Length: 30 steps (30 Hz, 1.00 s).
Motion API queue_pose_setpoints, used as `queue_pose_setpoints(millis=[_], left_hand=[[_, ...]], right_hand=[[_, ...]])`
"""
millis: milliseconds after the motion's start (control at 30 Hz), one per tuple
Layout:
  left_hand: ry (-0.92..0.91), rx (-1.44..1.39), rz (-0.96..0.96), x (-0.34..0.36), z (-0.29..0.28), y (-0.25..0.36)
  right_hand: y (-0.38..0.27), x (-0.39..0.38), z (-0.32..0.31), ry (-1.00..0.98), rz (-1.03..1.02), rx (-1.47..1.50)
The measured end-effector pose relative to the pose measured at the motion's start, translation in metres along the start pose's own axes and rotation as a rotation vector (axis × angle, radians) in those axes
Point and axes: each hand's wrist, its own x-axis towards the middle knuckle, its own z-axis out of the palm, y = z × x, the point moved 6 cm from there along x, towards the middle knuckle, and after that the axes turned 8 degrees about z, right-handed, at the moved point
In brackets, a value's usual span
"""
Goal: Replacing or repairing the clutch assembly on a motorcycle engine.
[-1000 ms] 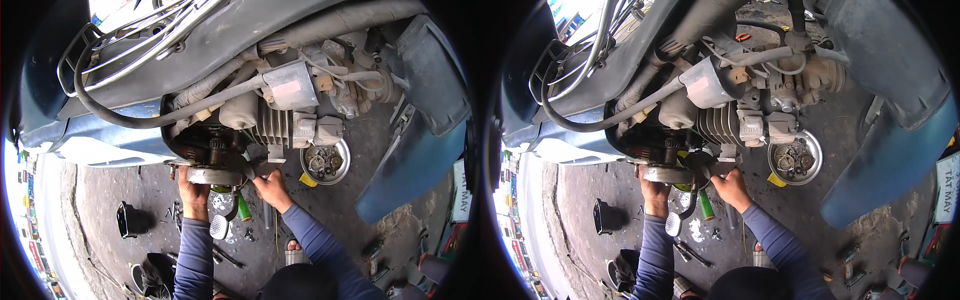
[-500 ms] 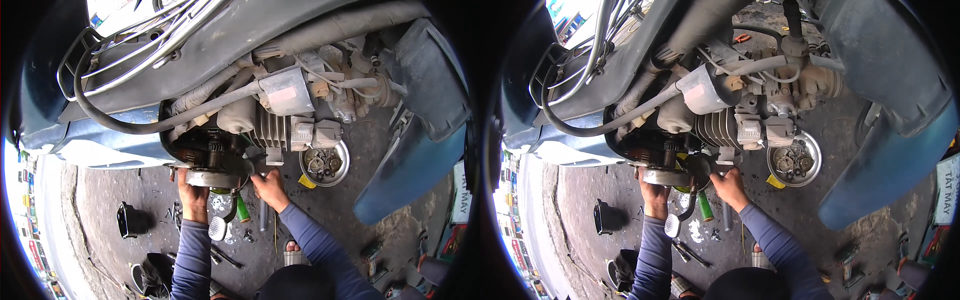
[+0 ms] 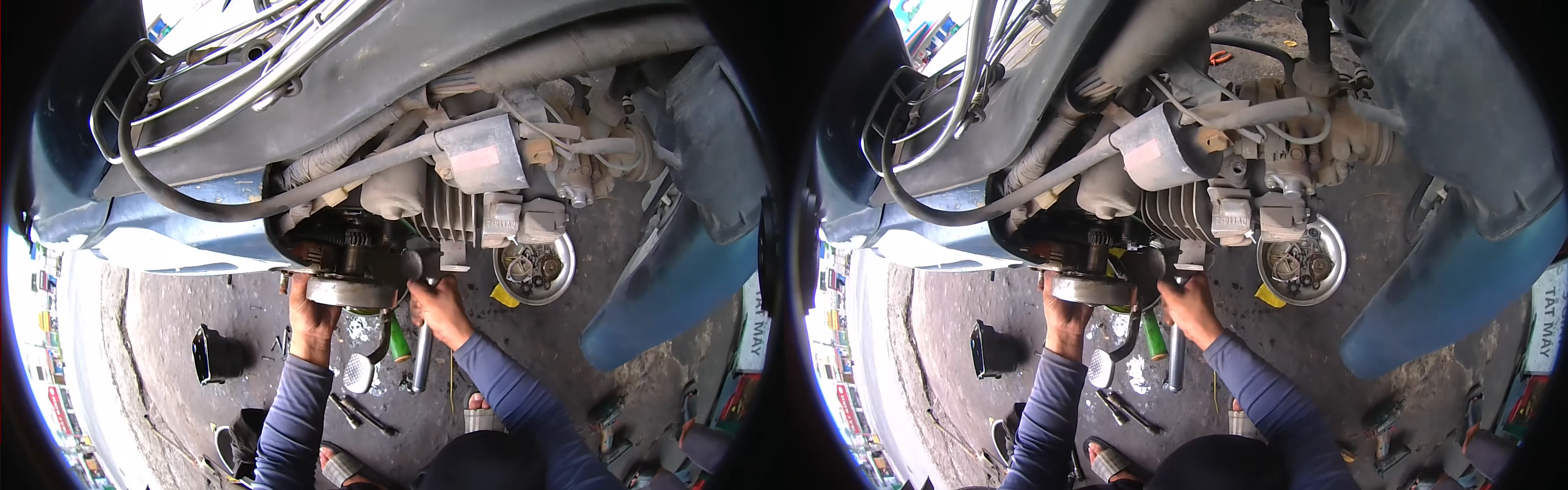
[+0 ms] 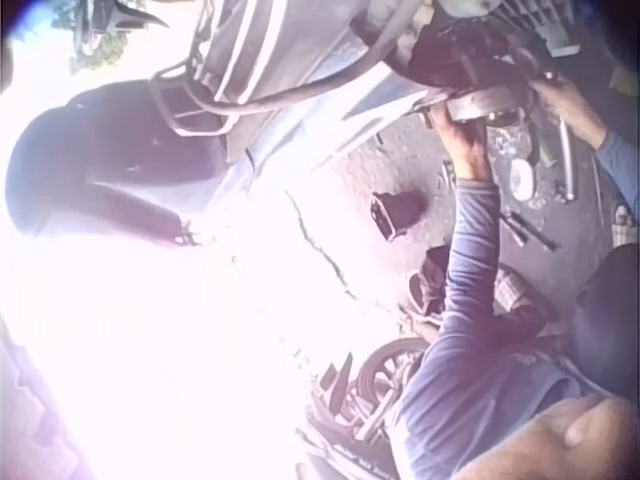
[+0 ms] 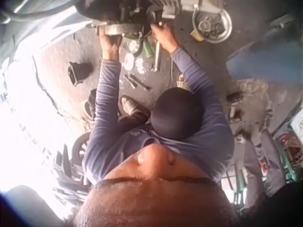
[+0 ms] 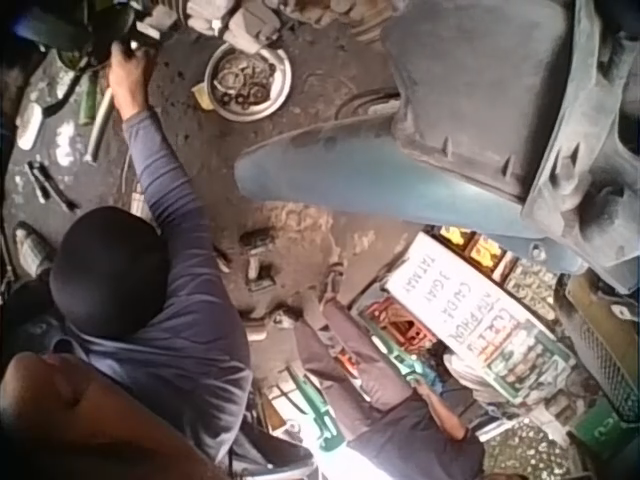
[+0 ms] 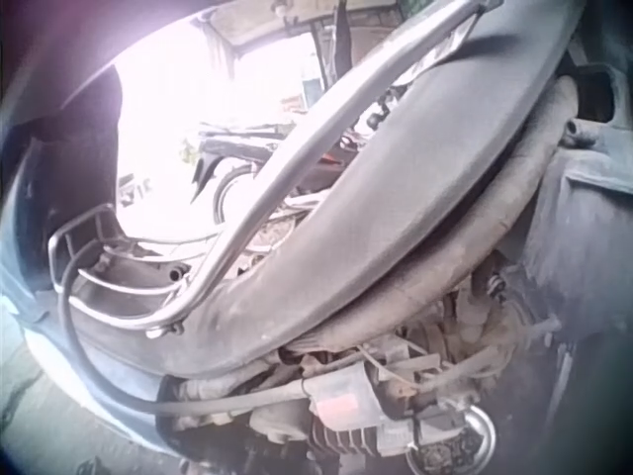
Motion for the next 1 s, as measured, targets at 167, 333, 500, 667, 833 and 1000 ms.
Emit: queue_pose_setpoints(millis=[167,333,500,667,833,1000], left_hand=[[-0.004,-0.017,0.001,0.000,0.003,-0.002],[-0.015,-0.037,-0.006,0.001,0.008,0.000],[0.002,-0.014,0.029,-0.001,0.007,-0.001],[-0.002,-0.024,0.053,0.000,0.003,-0.001],[-0.003,-0.028,0.013,-0.005,0.008,-0.004],[-0.081,0.088,0.002,-0.004,-0.006,0.006]], right_hand=[[-0.033,-0.016,-0.006,0.084,-0.623,-0.356],[-0.055,-0.036,0.019,0.128,-0.926,-0.665],[-0.044,-0.034,0.018,0.178,-0.844,-0.727],[-0.024,-0.012,-0.002,0.066,-0.260,-0.436],[-0.040,-0.022,-0.001,0.066,-0.555,-0.492],[-0.060,-0.043,0.012,0.108,-0.861,-0.777]])
